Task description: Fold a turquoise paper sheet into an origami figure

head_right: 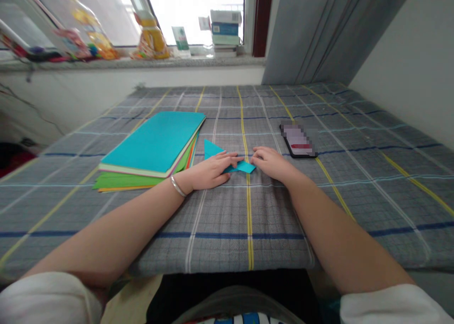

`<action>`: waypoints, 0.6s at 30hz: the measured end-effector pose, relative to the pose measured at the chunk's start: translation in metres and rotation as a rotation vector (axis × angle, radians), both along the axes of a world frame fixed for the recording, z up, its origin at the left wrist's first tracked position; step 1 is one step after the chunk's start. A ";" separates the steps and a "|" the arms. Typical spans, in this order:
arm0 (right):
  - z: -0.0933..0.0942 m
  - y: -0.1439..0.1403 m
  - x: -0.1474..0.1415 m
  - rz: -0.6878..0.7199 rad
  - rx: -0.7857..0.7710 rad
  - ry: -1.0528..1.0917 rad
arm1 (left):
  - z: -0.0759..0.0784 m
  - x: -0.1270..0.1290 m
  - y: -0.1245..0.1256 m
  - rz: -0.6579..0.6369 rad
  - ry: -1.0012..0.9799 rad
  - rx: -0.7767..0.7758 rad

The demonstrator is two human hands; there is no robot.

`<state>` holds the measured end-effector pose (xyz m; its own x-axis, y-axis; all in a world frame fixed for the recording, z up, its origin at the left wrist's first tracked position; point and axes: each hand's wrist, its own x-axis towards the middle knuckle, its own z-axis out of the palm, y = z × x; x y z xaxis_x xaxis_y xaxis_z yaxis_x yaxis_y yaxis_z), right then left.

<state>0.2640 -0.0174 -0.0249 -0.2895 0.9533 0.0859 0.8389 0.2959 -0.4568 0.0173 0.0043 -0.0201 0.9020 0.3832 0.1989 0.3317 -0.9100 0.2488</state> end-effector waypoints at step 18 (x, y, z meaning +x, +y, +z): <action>0.001 -0.002 0.002 0.004 -0.046 -0.174 | 0.000 -0.001 0.004 -0.009 0.087 -0.050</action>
